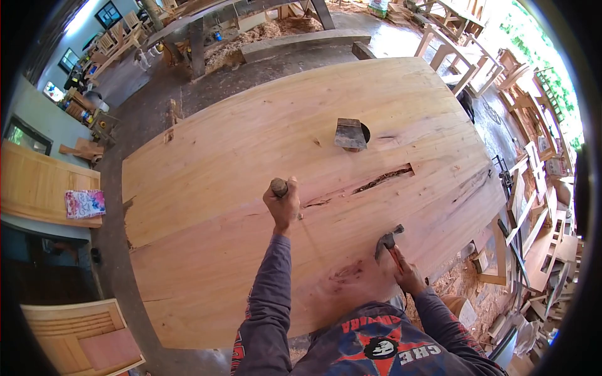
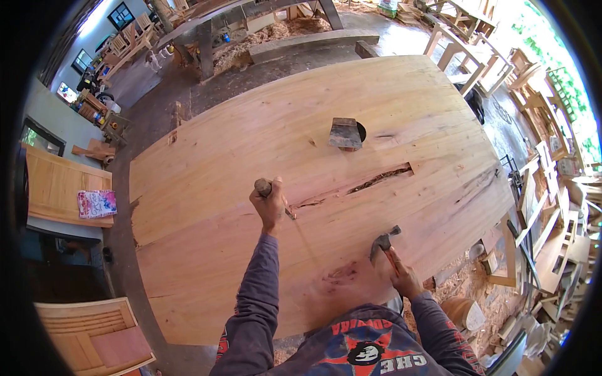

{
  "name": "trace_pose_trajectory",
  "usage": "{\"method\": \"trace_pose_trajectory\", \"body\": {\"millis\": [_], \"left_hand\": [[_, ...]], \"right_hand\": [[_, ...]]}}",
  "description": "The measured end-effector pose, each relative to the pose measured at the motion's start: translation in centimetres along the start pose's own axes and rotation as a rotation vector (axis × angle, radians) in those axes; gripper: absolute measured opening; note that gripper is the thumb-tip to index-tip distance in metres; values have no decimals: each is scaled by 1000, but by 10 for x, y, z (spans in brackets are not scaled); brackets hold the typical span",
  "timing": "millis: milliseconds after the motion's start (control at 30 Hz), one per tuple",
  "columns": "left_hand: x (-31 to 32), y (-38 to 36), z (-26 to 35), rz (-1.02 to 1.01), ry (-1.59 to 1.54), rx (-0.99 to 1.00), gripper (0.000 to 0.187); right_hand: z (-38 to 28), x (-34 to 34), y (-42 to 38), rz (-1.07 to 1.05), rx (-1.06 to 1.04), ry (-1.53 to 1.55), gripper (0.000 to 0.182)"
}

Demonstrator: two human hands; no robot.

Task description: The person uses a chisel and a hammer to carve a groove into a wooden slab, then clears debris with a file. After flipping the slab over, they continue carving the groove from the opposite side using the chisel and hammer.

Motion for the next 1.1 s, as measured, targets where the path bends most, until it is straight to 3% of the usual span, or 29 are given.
{"method": "trace_pose_trajectory", "body": {"millis": [167,267,333,433,533,567,600,633,700,767,867,1000,1033,1100], "left_hand": [[-1,-6,-4,23,40,25,30],[-6,-9,-21,60,92,92,29],[-7,-11,-31,59,153,157,29],[-3,-17,0,80,177,144,43],[-1,-21,-2,69,49,167,40],[-11,-22,-41,70,201,147,23],[-9,-26,-12,24,317,494,10],[-8,-29,-11,-6,306,342,10],[-7,-38,-11,-8,288,251,12],[-5,-35,-15,38,267,376,20],[0,-36,-4,-71,66,223,25],[-1,-37,6,7,200,373,22],[-6,-32,-47,14,512,319,20],[-9,-24,-7,-60,306,441,18]], "right_hand": [[-5,-2,0,-32,37,11,88],[-44,-6,10,1,-64,200,86],[-97,-13,31,-5,-235,250,83],[-217,-42,57,11,-565,215,80],[-332,-66,57,15,-854,206,80],[-354,-67,57,24,-951,226,81],[-356,-54,66,-58,-894,150,82],[-351,-38,78,-139,-831,77,83],[-330,-17,94,-243,-713,-45,84],[-322,-8,109,-276,-598,-142,84],[-341,-25,96,-179,-691,-22,85],[-326,-11,95,-199,-710,27,86],[-305,-1,107,-235,-698,-56,86],[-288,2,108,-242,-653,-92,84]]}}
Point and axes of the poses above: each hand's wrist, its own y-axis towards the middle knuckle, its own x-axis out of the palm, z = x × y, the point moved 6 cm from there along y, towards the middle knuckle, and after that the axes turned 15 degrees about y, right-handed, at the moved point
